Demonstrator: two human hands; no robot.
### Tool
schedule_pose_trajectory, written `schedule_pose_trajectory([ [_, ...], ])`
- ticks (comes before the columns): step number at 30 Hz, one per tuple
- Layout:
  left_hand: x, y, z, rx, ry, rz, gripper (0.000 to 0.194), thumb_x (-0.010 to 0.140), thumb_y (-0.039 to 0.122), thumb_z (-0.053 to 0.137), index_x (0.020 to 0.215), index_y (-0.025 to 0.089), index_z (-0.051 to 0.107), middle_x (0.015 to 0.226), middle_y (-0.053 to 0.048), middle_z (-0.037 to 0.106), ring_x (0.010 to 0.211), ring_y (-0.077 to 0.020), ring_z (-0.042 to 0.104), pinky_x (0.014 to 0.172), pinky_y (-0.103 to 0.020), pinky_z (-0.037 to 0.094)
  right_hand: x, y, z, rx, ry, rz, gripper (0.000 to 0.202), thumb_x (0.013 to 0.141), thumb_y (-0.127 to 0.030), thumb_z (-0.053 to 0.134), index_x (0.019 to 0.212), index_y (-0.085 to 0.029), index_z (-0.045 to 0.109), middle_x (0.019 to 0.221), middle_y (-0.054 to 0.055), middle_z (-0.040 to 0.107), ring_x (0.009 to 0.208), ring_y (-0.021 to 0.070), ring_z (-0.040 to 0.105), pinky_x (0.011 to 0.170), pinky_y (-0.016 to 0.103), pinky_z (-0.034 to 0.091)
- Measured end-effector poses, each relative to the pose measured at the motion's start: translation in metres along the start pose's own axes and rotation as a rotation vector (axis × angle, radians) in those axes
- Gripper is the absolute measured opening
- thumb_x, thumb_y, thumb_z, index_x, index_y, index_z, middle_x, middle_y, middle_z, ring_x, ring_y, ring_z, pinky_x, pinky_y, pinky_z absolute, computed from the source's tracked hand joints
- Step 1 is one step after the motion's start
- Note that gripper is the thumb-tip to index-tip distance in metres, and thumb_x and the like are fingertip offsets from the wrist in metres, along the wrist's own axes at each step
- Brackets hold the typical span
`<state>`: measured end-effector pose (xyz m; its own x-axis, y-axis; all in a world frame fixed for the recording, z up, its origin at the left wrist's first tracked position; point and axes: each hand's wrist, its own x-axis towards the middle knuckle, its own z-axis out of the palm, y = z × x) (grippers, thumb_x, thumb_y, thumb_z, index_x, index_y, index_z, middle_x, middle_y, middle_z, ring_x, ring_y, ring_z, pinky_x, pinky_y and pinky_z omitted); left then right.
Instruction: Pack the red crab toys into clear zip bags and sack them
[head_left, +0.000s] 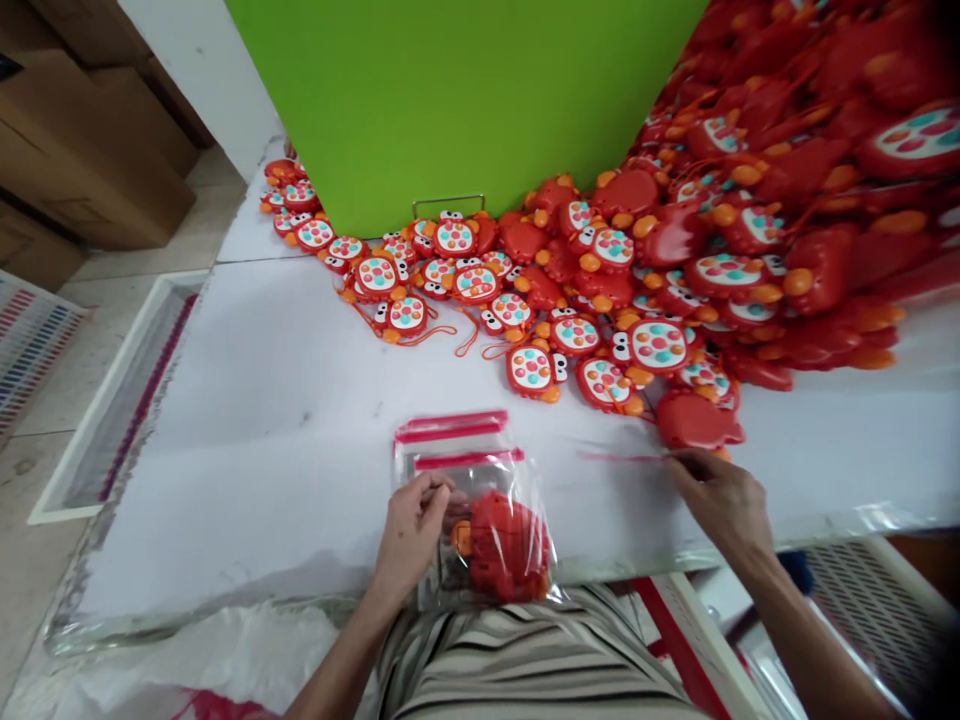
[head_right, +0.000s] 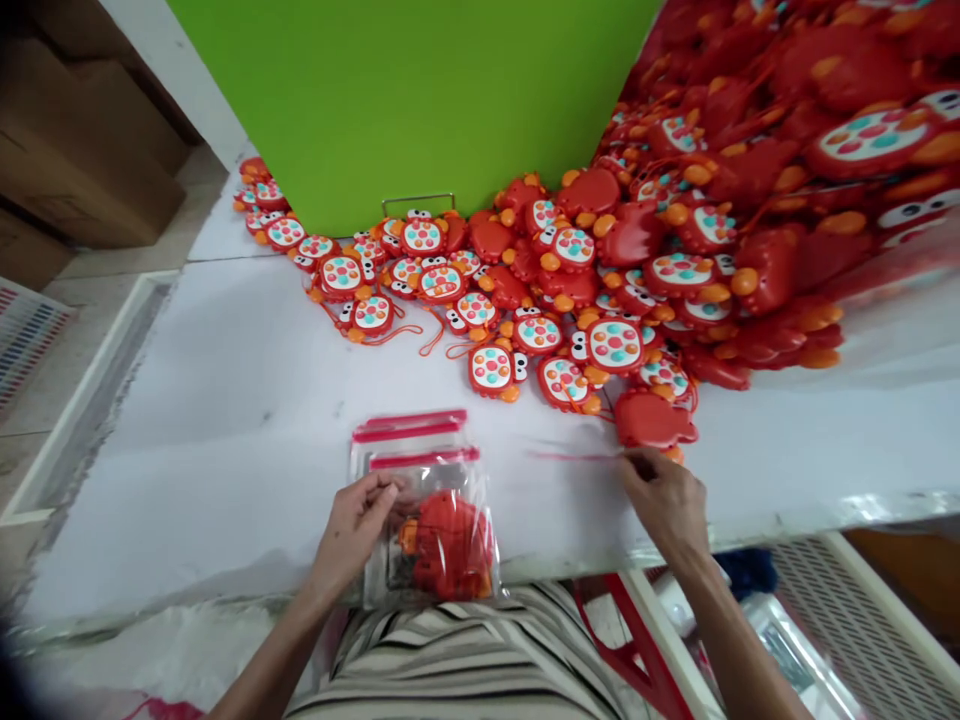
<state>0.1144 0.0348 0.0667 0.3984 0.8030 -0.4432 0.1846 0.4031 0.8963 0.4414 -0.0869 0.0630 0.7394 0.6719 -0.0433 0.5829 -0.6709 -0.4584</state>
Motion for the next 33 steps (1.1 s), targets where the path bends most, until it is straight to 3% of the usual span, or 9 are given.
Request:
schedule_pose_trajectory([
  [3, 0.000, 0.002, 0.000, -0.030, -0.009, -0.012, 0.018, 0.079, 0.034, 0.056, 0.081, 0.016, 0.056, 0.075, -0.003, 0.069, 0.073, -0.0182, 0.067, 0.064, -0.027, 0.053, -0.011, 0.009, -0.010, -0.220, -0.113, -0.056, 0.021, 0.076, -0.041, 0.053, 0.064, -0.025, 0.060, 0.060, 0.008, 0.065, 0.055, 0.0246, 0.060, 0.046, 0.032, 0.037],
  [6, 0.000, 0.005, 0.000, -0.046, -0.020, -0.028, 0.016, 0.078, 0.031, 0.057, 0.079, 0.016, 0.057, 0.077, -0.003, 0.069, 0.072, -0.0169, 0.067, 0.064, -0.026, 0.053, -0.025, -0.014, -0.011, -0.281, -0.168, -0.231, 0.019, 0.080, -0.038, 0.050, 0.070, -0.026, 0.061, 0.069, 0.008, 0.067, 0.055, 0.0223, 0.059, 0.046, 0.031, 0.036],
  [9, -0.001, 0.006, 0.000, -0.065, -0.014, -0.049, 0.017, 0.077, 0.032, 0.057, 0.079, 0.016, 0.057, 0.077, -0.003, 0.069, 0.072, -0.0167, 0.067, 0.064, -0.026, 0.053, -0.034, -0.057, 0.002, 0.029, -0.206, -0.353, 0.022, 0.083, -0.034, 0.046, 0.091, -0.023, 0.063, 0.083, 0.006, 0.067, 0.059, 0.0170, 0.059, 0.055, 0.030, 0.044],
  [12, -0.002, 0.007, 0.001, -0.084, -0.014, -0.039, 0.018, 0.077, 0.033, 0.058, 0.079, 0.016, 0.057, 0.078, -0.003, 0.069, 0.072, -0.0166, 0.067, 0.065, -0.026, 0.053, -0.035, -0.095, 0.024, 0.342, -0.509, -0.324, 0.026, 0.077, -0.041, 0.058, 0.089, -0.019, 0.066, 0.071, 0.002, 0.066, 0.058, 0.0152, 0.058, 0.055, 0.027, 0.046],
  [17, -0.002, 0.005, 0.000, -0.078, -0.025, -0.031, 0.017, 0.077, 0.034, 0.056, 0.080, 0.017, 0.054, 0.080, -0.004, 0.069, 0.074, -0.0179, 0.067, 0.066, -0.027, 0.052, -0.024, -0.112, 0.049, 0.611, -0.781, -0.263, 0.021, 0.071, -0.036, 0.063, 0.072, -0.015, 0.064, 0.064, 0.001, 0.064, 0.059, 0.0137, 0.057, 0.057, 0.026, 0.046],
  [23, 0.000, -0.005, -0.006, -0.160, -0.060, -0.080, 0.016, 0.079, 0.034, 0.054, 0.087, 0.021, 0.048, 0.071, 0.001, 0.067, 0.066, -0.0170, 0.066, 0.061, -0.027, 0.050, -0.024, -0.095, 0.055, 0.658, -0.732, -0.319, 0.017, 0.074, -0.032, 0.058, 0.070, -0.016, 0.062, 0.067, 0.001, 0.063, 0.063, 0.0141, 0.057, 0.060, 0.026, 0.046],
  [28, 0.001, -0.008, -0.008, -0.046, 0.013, -0.023, 0.013, 0.077, 0.026, 0.048, 0.070, 0.018, 0.054, 0.074, 0.001, 0.061, 0.070, -0.0149, 0.060, 0.061, -0.023, 0.048, -0.035, -0.092, 0.055, 0.522, -0.705, -0.419, 0.020, 0.076, -0.015, 0.043, 0.072, -0.017, 0.063, 0.072, 0.002, 0.065, 0.070, 0.0156, 0.059, 0.066, 0.028, 0.047],
  [31, -0.001, -0.005, -0.006, 0.051, 0.020, 0.013, 0.016, 0.076, 0.026, 0.049, 0.064, 0.017, 0.051, 0.067, 0.002, 0.056, 0.064, -0.0124, 0.055, 0.059, -0.021, 0.044, -0.037, -0.096, 0.052, 0.335, -0.552, -0.582, 0.029, 0.073, -0.005, 0.036, 0.066, -0.017, 0.061, 0.078, 0.005, 0.062, 0.070, 0.0150, 0.058, 0.067, 0.029, 0.047],
  [33, -0.003, -0.002, -0.003, 0.110, 0.020, 0.041, 0.018, 0.073, 0.024, 0.054, 0.059, 0.018, 0.045, 0.058, 0.005, 0.049, 0.057, -0.0101, 0.051, 0.055, -0.019, 0.041, -0.035, -0.099, 0.050, 0.246, -0.406, -0.692, 0.033, 0.075, -0.003, 0.034, 0.078, -0.017, 0.064, 0.096, 0.009, 0.061, 0.085, 0.0179, 0.059, 0.076, 0.032, 0.048],
])
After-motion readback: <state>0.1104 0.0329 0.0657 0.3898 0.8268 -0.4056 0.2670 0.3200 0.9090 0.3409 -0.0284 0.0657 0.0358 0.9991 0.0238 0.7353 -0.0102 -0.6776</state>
